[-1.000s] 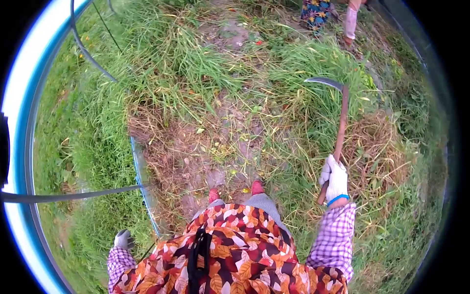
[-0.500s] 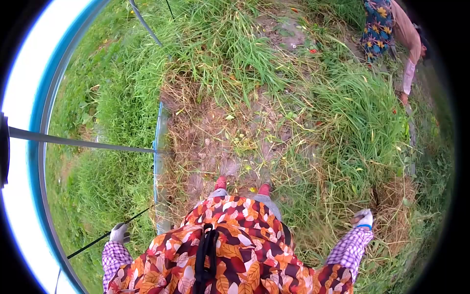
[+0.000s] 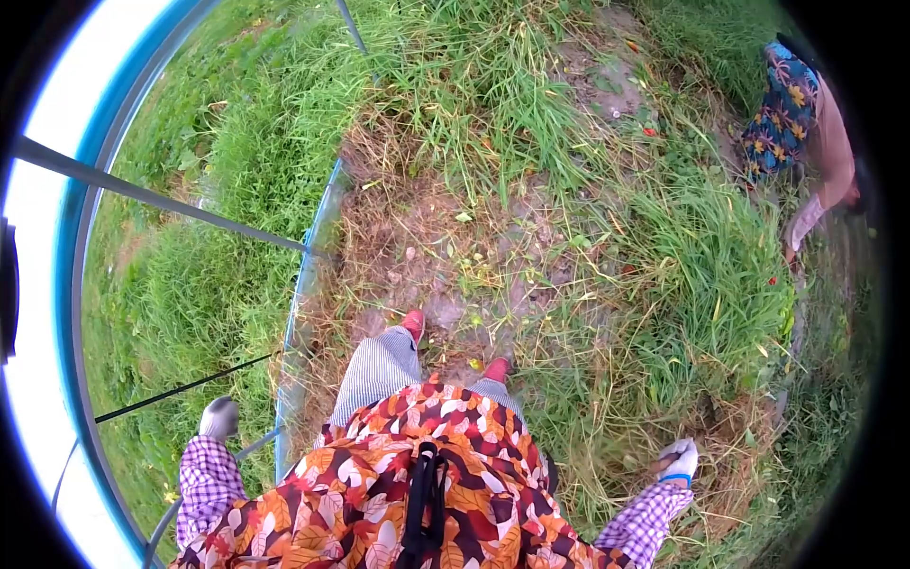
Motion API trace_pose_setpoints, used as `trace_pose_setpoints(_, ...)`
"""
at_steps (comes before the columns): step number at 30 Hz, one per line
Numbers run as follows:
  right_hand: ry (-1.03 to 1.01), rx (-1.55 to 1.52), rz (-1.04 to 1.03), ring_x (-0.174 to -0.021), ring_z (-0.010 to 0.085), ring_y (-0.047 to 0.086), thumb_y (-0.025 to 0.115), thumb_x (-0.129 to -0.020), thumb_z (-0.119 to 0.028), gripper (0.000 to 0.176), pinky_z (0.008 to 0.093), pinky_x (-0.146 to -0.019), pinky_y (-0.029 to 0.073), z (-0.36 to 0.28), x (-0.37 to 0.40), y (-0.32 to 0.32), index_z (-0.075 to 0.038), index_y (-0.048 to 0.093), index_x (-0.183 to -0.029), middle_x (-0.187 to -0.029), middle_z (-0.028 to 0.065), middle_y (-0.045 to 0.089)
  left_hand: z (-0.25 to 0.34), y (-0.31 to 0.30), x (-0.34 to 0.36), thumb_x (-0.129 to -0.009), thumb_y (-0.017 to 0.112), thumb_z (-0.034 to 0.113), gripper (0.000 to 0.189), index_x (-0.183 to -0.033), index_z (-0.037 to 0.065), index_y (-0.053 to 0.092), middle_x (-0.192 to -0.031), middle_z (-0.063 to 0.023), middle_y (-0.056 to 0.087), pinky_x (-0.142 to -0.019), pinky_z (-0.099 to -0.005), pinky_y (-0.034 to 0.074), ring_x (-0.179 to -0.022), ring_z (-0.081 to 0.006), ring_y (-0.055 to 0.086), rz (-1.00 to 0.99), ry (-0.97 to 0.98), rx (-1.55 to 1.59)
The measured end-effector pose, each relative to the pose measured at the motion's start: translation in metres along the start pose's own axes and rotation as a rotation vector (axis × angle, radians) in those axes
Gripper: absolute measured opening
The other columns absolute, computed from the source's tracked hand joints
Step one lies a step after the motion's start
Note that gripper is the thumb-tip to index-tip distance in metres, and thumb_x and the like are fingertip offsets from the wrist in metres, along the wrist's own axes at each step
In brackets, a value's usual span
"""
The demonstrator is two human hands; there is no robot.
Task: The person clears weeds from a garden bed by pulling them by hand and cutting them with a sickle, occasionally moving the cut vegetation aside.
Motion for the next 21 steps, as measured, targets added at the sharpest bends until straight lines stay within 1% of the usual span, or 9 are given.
trace_pose_setpoints(3,-0.001,-0.035,0.012,-0.042,0.0150,0.038,0.042,-0.097,-0.023,0.035,0.0310,-0.040,0.034,-0.005,0.025,0.011,-0.016,0.040,-0.063,-0.052,-0.0017,0.041,0.055,0.008,0.018,-0.086,0.064,0.024,0.041,-0.122,0.005,0.060,-0.092,-0.0026,0.065,-0.061,-0.0274,0.048,-0.074,-0.0123,0.058,0.036,-0.057,0.140)
trace_pose_setpoints(7,-0.052,0.173,0.311,-0.039,0.0203,0.038,0.048,-0.097,-0.027,0.032,0.0332,-0.038,0.033,0.016,0.030,-0.005,-0.012,0.045,-0.068,-0.049,0.0028,0.041,0.097,0.006,-0.003,-0.087,0.064,0.024,0.045,-0.126,0.003,0.058,-0.107,-0.0076,0.066,-0.067,-0.0265,0.049,-0.083,-0.0135,0.060,0.100,0.115,0.116)
trace_pose_setpoints(10,-0.095,0.252,0.440,-0.037,0.0142,0.035,0.052,-0.095,-0.030,0.031,0.0293,-0.036,0.030,0.018,0.052,-0.003,-0.013,0.046,-0.070,-0.051,0.0006,0.042,0.128,0.002,-0.038,-0.087,0.063,0.023,0.051,-0.131,0.001,0.052,-0.124,-0.0106,0.060,-0.074,-0.0262,0.048,-0.095,-0.0157,0.059,0.105,0.221,0.225)
trace_pose_setpoints(13,-0.183,0.170,0.444,-0.038,0.0130,0.036,0.052,-0.096,-0.034,0.032,0.0301,-0.036,0.029,0.000,0.091,0.024,-0.014,0.046,-0.071,-0.051,-0.0003,0.040,0.192,-0.007,-0.049,-0.087,0.064,0.024,0.060,-0.138,0.001,0.043,-0.123,-0.0111,0.058,-0.068,-0.0265,0.046,-0.085,-0.0118,0.054,0.168,0.269,0.352)
trace_pose_setpoints(14,-0.168,0.058,0.239,-0.041,0.0104,0.038,0.053,-0.096,-0.034,0.033,0.0269,-0.038,0.033,-0.006,0.083,0.017,-0.014,0.045,-0.071,-0.051,-0.0022,0.039,0.213,-0.011,-0.059,-0.088,0.065,0.029,0.067,-0.142,0.001,0.037,-0.120,-0.0114,0.058,-0.063,-0.0263,0.043,-0.078,-0.0097,0.050,0.197,0.280,0.431)
trace_pose_setpoints(16,-0.044,-0.276,-0.151,-0.045,0.0072,0.041,0.052,-0.097,-0.033,0.033,0.0229,-0.042,0.039,-0.049,0.147,0.071,-0.015,0.044,-0.072,-0.053,-0.0046,0.040,0.248,-0.026,-0.091,-0.087,0.067,0.036,0.078,-0.147,0.003,0.029,-0.130,-0.0156,0.053,-0.076,-0.0307,0.048,-0.093,-0.0165,0.055,0.267,0.324,0.436)
trace_pose_setpoints(18,0.168,-0.908,-0.519,-0.047,0.0050,0.043,0.052,-0.098,-0.031,0.032,0.0210,-0.045,0.043,-0.073,0.128,0.078,-0.016,0.045,-0.071,-0.055,-0.0066,0.041,0.285,-0.042,-0.140,-0.085,0.069,0.040,0.088,-0.149,0.004,0.022,-0.141,-0.0183,0.043,-0.100,-0.0399,0.042,-0.119,-0.0275,0.050,0.447,0.364,0.443)
trace_pose_setpoints(20,0.236,-0.939,-0.438,-0.047,0.0050,0.043,0.051,-0.098,-0.028,0.031,0.0227,-0.044,0.043,-0.079,0.126,0.094,-0.018,0.046,-0.070,-0.056,-0.0075,0.041,0.318,-0.057,-0.168,-0.083,0.071,0.042,0.092,-0.150,0.006,0.020,-0.150,-0.0199,0.031,-0.114,-0.0452,0.025,-0.137,-0.0349,0.034,0.614,0.419,0.609)
trace_pose_setpoints(21,0.208,-0.694,-0.301,-0.047,0.0053,0.044,0.050,-0.098,-0.027,0.031,0.0225,-0.043,0.043,-0.072,0.120,0.107,-0.018,0.046,-0.069,-0.056,-0.0073,0.041,0.330,-0.065,-0.183,-0.083,0.072,0.041,0.093,-0.150,0.006,0.019,-0.151,-0.0192,0.031,-0.115,-0.0456,0.025,-0.136,-0.0341,0.036,0.623,0.456,0.685)
Point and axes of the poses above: each hand's wrist, its own x-axis away from the middle knuckle, its own y-axis out of the palm, z = x × y, the point moved 3 cm from there along -x, towards the middle knuckle
